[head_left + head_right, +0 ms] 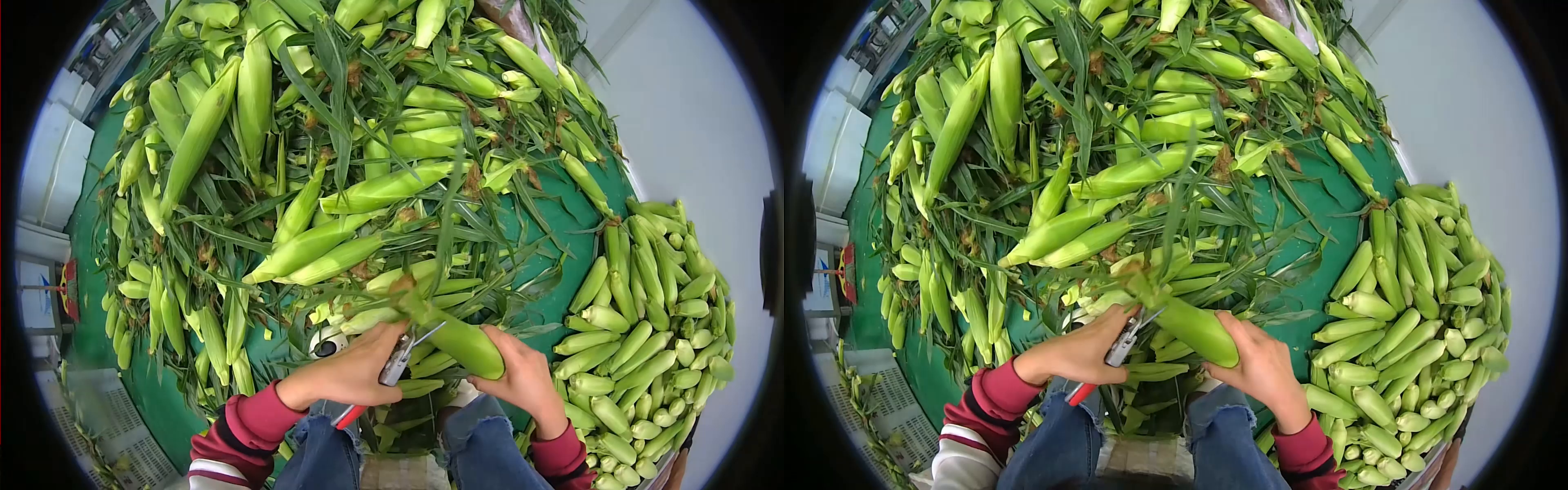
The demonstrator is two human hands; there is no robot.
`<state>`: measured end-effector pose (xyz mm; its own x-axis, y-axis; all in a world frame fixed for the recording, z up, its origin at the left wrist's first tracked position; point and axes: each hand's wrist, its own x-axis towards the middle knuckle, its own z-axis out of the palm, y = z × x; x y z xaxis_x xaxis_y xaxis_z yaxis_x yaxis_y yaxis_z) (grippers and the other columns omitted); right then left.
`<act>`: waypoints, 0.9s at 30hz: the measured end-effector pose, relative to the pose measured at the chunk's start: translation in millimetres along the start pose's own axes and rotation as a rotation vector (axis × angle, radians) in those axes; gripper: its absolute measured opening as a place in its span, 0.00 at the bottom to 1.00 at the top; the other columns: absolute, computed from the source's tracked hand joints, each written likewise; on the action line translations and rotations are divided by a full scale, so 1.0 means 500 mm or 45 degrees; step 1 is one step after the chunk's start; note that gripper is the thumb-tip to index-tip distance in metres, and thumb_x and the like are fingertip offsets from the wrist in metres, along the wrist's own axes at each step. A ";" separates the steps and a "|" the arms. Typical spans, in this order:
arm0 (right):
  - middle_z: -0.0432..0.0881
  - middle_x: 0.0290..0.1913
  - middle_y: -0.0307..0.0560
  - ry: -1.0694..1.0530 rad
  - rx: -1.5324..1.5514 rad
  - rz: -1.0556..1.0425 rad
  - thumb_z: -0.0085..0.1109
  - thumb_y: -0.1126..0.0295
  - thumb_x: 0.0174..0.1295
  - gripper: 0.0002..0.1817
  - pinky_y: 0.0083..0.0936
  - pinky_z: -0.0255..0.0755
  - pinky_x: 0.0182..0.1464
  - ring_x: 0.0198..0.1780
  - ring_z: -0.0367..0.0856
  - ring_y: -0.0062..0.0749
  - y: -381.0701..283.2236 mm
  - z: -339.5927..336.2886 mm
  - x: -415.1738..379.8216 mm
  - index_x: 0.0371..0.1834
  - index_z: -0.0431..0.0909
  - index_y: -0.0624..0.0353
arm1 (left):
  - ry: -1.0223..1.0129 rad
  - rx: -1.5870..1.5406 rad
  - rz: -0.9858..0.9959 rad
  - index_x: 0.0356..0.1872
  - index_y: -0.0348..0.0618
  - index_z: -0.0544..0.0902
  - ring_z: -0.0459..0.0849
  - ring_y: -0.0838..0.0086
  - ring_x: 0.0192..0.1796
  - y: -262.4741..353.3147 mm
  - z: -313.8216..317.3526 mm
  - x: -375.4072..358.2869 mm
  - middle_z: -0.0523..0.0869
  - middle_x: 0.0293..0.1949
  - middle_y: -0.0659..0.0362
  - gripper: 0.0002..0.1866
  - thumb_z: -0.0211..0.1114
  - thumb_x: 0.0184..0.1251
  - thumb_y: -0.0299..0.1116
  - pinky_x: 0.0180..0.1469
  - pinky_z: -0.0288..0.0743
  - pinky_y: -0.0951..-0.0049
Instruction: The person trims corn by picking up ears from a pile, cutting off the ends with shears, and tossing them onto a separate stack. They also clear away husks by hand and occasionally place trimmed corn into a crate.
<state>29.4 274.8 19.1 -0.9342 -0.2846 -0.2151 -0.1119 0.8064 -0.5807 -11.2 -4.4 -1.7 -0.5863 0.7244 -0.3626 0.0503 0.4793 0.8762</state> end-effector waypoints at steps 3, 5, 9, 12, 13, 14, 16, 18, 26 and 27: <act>0.81 0.42 0.45 -0.034 -0.250 -0.082 0.73 0.61 0.42 0.38 0.34 0.77 0.40 0.41 0.82 0.43 0.000 -0.011 0.005 0.61 0.70 0.53 | 0.017 -0.056 0.033 0.67 0.28 0.54 0.67 0.45 0.63 -0.019 0.014 0.002 0.65 0.59 0.35 0.45 0.67 0.50 0.35 0.65 0.62 0.60; 0.78 0.38 0.44 0.005 -0.375 -0.148 0.74 0.60 0.41 0.38 0.33 0.76 0.38 0.38 0.81 0.41 -0.010 -0.021 0.008 0.61 0.71 0.52 | 0.164 0.019 0.095 0.66 0.29 0.57 0.72 0.46 0.58 -0.014 0.024 -0.004 0.71 0.54 0.36 0.42 0.67 0.50 0.35 0.60 0.67 0.60; 0.76 0.35 0.43 0.059 -0.505 -0.211 0.75 0.57 0.39 0.40 0.31 0.74 0.36 0.35 0.79 0.38 -0.022 -0.024 0.007 0.60 0.72 0.52 | 0.087 -0.203 -0.276 0.61 0.31 0.64 0.81 0.47 0.42 0.023 0.041 -0.015 0.81 0.38 0.41 0.35 0.66 0.50 0.34 0.46 0.76 0.59; 0.76 0.35 0.44 -0.005 -0.466 -0.170 0.75 0.55 0.39 0.40 0.32 0.74 0.36 0.35 0.79 0.38 -0.019 0.002 -0.005 0.59 0.72 0.54 | 0.222 0.137 -0.161 0.58 0.35 0.69 0.84 0.51 0.31 -0.017 0.074 -0.038 0.83 0.32 0.48 0.32 0.67 0.49 0.32 0.34 0.78 0.59; 0.76 0.35 0.44 -0.008 -0.446 -0.145 0.75 0.55 0.39 0.39 0.32 0.74 0.36 0.35 0.79 0.38 -0.020 0.010 -0.008 0.58 0.73 0.54 | 0.229 0.269 -0.160 0.58 0.36 0.69 0.85 0.54 0.30 -0.025 0.080 -0.041 0.84 0.33 0.50 0.32 0.68 0.49 0.32 0.32 0.78 0.61; 0.77 0.35 0.44 -0.017 -0.423 -0.115 0.75 0.55 0.39 0.39 0.32 0.74 0.37 0.35 0.79 0.38 -0.022 0.020 -0.013 0.58 0.73 0.54 | 0.250 0.375 -0.173 0.58 0.36 0.69 0.84 0.54 0.30 -0.031 0.088 -0.042 0.84 0.34 0.49 0.33 0.68 0.48 0.32 0.32 0.78 0.60; 0.77 0.35 0.45 -0.037 -0.370 -0.066 0.75 0.56 0.39 0.37 0.33 0.75 0.37 0.35 0.80 0.40 -0.014 0.040 -0.029 0.55 0.73 0.56 | 0.292 0.589 -0.193 0.59 0.36 0.69 0.84 0.53 0.31 -0.042 0.100 -0.041 0.83 0.34 0.48 0.35 0.70 0.47 0.33 0.31 0.78 0.60; 0.78 0.34 0.48 -0.062 -0.312 -0.029 0.76 0.58 0.38 0.35 0.35 0.75 0.38 0.36 0.81 0.43 0.000 0.058 -0.042 0.51 0.74 0.58 | 0.325 0.722 -0.045 0.60 0.36 0.67 0.83 0.52 0.27 -0.063 0.106 -0.037 0.82 0.30 0.46 0.35 0.69 0.48 0.33 0.28 0.78 0.58; 0.81 0.41 0.51 0.189 0.027 0.102 0.74 0.62 0.40 0.32 0.36 0.77 0.40 0.40 0.83 0.46 0.060 -0.043 -0.081 0.51 0.74 0.59 | 0.168 0.978 0.130 0.56 0.38 0.72 0.82 0.59 0.39 -0.087 0.070 -0.071 0.80 0.39 0.51 0.31 0.69 0.46 0.33 0.45 0.78 0.60; 0.81 0.42 0.51 0.186 0.105 0.023 0.75 0.61 0.40 0.33 0.34 0.78 0.42 0.42 0.83 0.45 0.045 -0.027 -0.066 0.52 0.74 0.59 | -0.042 1.065 0.010 0.55 0.39 0.73 0.77 0.59 0.47 -0.064 0.078 -0.054 0.78 0.43 0.54 0.32 0.70 0.44 0.34 0.58 0.69 0.57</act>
<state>53.4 309.2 23.7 -0.9758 -0.1870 -0.1134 -0.0718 0.7637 -0.6416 34.7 -20.0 -32.3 -0.5601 0.7373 -0.3776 0.6454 0.6742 0.3590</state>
